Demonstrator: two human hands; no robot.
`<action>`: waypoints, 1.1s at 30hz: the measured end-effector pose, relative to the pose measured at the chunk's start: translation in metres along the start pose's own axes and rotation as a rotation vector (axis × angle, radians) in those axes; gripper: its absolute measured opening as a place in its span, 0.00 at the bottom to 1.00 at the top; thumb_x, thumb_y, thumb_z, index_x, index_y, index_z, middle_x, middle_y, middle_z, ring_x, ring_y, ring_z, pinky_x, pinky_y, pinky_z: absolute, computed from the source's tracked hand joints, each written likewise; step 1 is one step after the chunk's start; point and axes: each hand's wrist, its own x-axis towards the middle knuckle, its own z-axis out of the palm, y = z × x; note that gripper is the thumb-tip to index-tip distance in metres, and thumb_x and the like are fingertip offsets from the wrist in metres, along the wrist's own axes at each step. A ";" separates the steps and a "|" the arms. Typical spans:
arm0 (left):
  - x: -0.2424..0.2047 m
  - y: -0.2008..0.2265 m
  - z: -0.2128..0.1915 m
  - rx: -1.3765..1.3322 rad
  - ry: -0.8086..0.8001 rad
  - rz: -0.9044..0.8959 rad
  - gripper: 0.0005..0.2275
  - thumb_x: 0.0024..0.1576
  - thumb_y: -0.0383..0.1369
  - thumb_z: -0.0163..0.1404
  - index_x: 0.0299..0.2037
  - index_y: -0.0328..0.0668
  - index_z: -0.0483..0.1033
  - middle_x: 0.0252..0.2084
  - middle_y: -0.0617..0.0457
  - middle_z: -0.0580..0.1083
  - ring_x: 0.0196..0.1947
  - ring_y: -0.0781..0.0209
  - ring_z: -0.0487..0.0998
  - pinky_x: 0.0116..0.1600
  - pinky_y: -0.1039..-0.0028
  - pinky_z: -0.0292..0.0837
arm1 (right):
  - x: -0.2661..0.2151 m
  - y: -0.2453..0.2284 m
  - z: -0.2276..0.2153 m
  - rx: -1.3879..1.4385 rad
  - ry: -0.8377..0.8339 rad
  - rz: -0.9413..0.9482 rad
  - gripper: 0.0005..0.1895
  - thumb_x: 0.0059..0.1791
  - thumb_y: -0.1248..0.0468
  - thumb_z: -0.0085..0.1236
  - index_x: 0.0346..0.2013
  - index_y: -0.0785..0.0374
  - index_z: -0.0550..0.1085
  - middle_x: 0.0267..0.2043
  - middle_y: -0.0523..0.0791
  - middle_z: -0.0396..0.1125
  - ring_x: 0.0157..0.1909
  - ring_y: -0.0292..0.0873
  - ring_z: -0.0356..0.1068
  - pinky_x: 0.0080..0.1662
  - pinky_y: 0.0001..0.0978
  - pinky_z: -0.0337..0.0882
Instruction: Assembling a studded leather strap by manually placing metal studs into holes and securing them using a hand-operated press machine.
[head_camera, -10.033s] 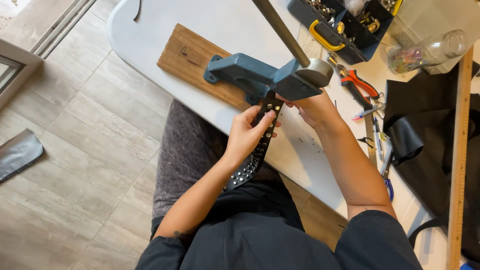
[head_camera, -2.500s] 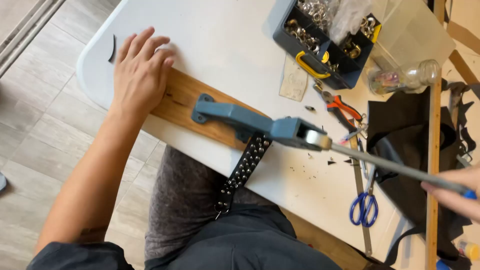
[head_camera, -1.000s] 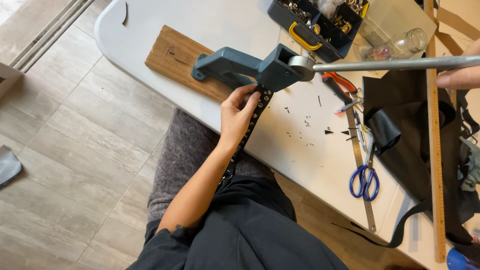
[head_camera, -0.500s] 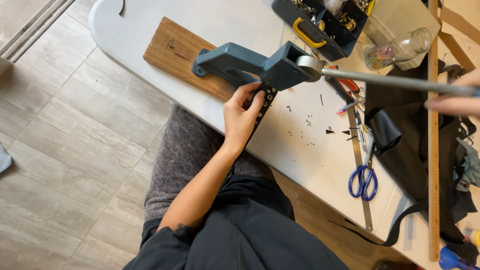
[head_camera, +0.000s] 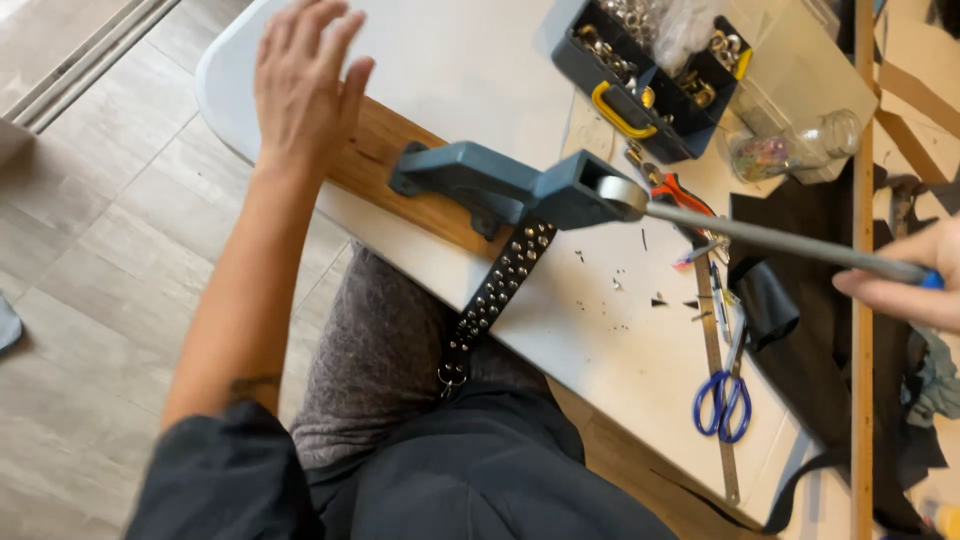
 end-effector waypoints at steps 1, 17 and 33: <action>-0.015 -0.017 0.020 -0.048 -0.170 0.013 0.13 0.73 0.36 0.42 0.56 0.37 0.76 0.56 0.43 0.75 0.60 0.43 0.70 0.60 0.56 0.61 | 0.008 0.019 0.020 0.160 -0.002 -0.022 0.14 0.43 0.48 0.66 0.25 0.49 0.92 0.08 0.45 0.67 0.13 0.40 0.61 0.26 0.27 0.59; -0.015 -0.029 0.041 -0.020 -0.531 -0.063 0.15 0.73 0.37 0.41 0.33 0.43 0.69 0.35 0.52 0.70 0.35 0.49 0.70 0.42 0.61 0.66 | 0.032 -0.008 0.090 0.557 0.042 -0.534 0.10 0.43 0.53 0.63 0.28 0.51 0.87 0.15 0.33 0.78 0.15 0.28 0.76 0.26 0.28 0.70; -0.076 0.209 -0.040 -0.520 -0.347 -0.489 0.15 0.60 0.47 0.55 0.42 0.45 0.77 0.36 0.56 0.75 0.37 0.56 0.76 0.43 0.67 0.68 | -0.006 -0.044 -0.005 0.015 -0.147 -0.036 0.18 0.50 0.40 0.53 0.39 0.34 0.89 0.12 0.39 0.71 0.18 0.36 0.66 0.31 0.27 0.64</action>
